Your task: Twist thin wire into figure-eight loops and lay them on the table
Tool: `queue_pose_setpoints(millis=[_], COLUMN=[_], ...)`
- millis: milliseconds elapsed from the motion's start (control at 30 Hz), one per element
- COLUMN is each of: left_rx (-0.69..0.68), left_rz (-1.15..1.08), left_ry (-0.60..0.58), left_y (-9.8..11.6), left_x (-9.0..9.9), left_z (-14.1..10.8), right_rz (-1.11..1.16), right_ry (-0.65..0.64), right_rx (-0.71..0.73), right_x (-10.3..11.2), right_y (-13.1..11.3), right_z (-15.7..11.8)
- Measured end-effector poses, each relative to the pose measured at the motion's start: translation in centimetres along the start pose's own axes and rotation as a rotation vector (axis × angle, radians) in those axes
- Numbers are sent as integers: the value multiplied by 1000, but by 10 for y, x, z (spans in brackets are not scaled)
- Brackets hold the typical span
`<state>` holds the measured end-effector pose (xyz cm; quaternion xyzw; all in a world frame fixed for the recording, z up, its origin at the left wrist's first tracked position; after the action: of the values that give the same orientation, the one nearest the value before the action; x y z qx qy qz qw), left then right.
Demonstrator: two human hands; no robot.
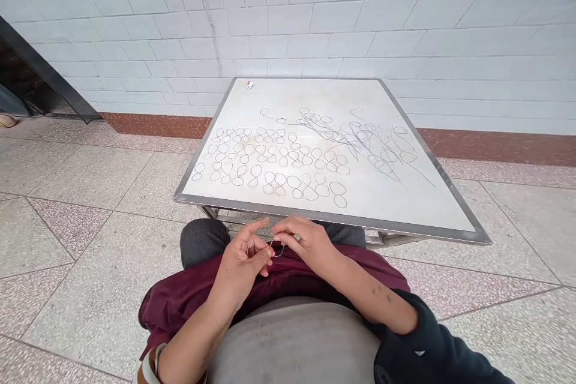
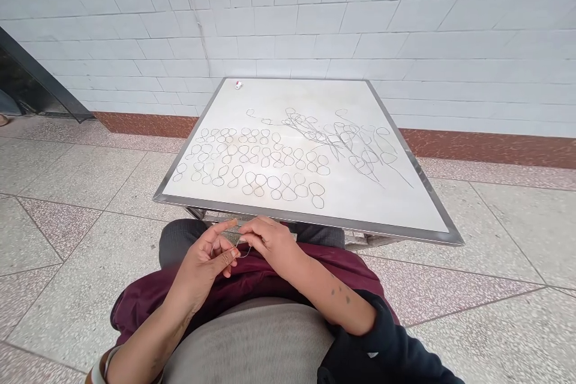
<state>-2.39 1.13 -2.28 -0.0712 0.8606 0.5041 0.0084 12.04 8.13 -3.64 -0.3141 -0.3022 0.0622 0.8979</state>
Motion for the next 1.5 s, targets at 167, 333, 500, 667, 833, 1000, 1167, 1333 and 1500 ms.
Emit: queue_pose_setpoints(millis=[167, 333, 500, 667, 833, 1000, 1167, 1333, 1500], left_rx=[-7, -34, -73, -146, -184, -227, -190, -142, -99], left_rz=[-35, -72, -151, -201, -245, -304, -300, -260, -225], left_ry=[1, -6, 53, 112, 121, 115, 64, 27, -20], left_y=[-4, -6, -6, -7, -10, -10, -9, -6, -8], left_x=[-2, -3, -2, 1, 0, -3, -3, 1, -1], left_z=[1, 3, 5, 5, 5, 3, 3, 1, 1], right_rz=[-98, -148, 61, 376, 453, 475, 384, 124, -5], right_ry=[-33, -49, 39, 38, 63, 71, -1, 51, 31], right_rx=[-61, -141, -342, -527, -508, -509, -476, -210, -98], right_x=[-4, -12, -17, -26, -30, -29, -25, -11, -8], right_y=[-4, -5, -6, -3, -6, -9, -8, -11, -9], right_z=[0, -2, -3, -5, -6, -8, -10, -4, -3])
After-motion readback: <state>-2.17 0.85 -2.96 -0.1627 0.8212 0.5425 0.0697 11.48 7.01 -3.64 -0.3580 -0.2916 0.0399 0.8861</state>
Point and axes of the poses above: each hand's wrist, its own z-axis towards the middle knuckle, its own x-axis out of the back of the hand, y = z × x, the point moved 3 cm from there along z, towards the middle knuckle, and after that the axes turned 14 degrees about x, right-handed, at the moved point
